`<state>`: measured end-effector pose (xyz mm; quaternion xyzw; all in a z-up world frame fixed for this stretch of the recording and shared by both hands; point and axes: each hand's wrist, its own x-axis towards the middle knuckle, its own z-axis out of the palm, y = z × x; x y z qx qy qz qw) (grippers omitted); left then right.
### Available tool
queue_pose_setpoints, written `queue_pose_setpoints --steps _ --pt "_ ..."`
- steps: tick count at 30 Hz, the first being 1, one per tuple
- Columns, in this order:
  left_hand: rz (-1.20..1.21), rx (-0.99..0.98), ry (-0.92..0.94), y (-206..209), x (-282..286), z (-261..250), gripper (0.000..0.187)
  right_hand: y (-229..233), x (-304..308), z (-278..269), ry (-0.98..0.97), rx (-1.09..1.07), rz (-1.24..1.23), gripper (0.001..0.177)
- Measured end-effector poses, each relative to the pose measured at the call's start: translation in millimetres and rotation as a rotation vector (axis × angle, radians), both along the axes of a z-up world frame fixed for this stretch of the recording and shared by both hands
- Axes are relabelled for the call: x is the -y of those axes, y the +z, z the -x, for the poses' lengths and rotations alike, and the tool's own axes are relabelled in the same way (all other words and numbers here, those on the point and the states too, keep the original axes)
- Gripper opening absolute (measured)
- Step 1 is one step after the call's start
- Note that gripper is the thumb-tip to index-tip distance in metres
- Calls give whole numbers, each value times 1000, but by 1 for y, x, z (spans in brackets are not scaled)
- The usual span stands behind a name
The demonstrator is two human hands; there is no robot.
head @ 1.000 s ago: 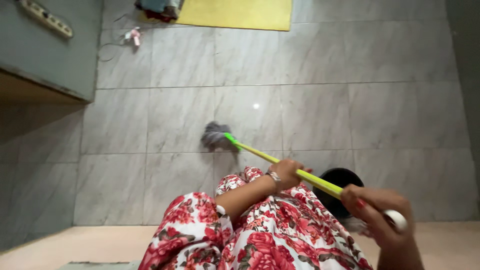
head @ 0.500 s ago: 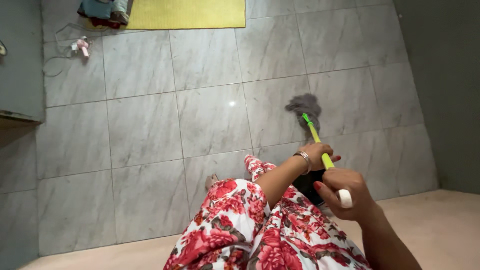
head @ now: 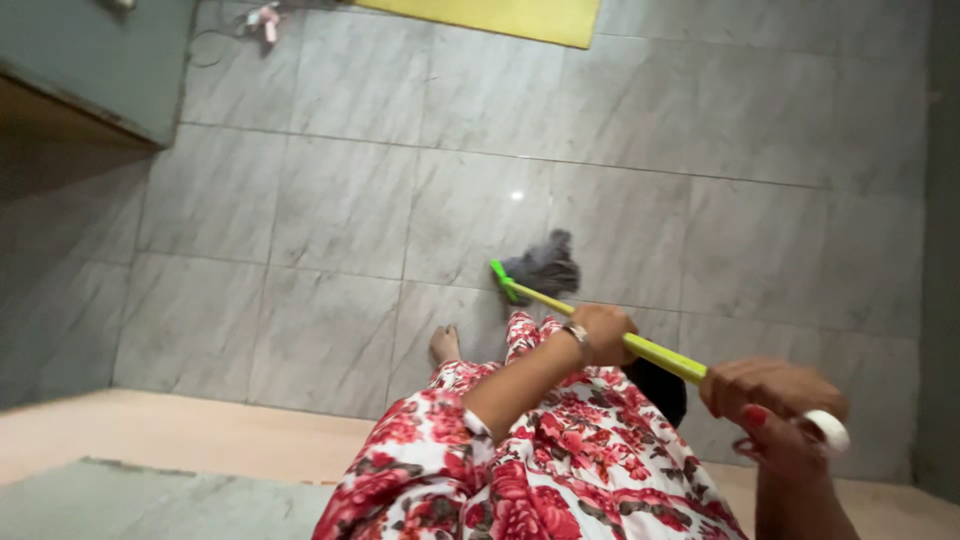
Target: The person is mopping the floor using a mop.
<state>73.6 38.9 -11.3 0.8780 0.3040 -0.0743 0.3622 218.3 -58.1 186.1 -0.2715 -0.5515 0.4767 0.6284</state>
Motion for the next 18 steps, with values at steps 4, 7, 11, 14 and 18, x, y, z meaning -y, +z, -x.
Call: queue_pose_setpoints --steps 4,7,11,14,18 --pt "130 -131 197 -11 -29 81 31 -36 -33 50 55 -43 -24 43" --pt "28 -188 384 -31 -51 155 44 -71 -55 97 6 175 157 24" --pt "-72 -176 744 -77 -67 263 37 -113 -100 177 247 420 78 17" --pt "-191 -84 885 -110 -77 331 31 -133 -121 239 321 309 -74 24" --pt "-28 -351 851 -122 -89 372 29 -140 -129 268 416 230 -24 25"
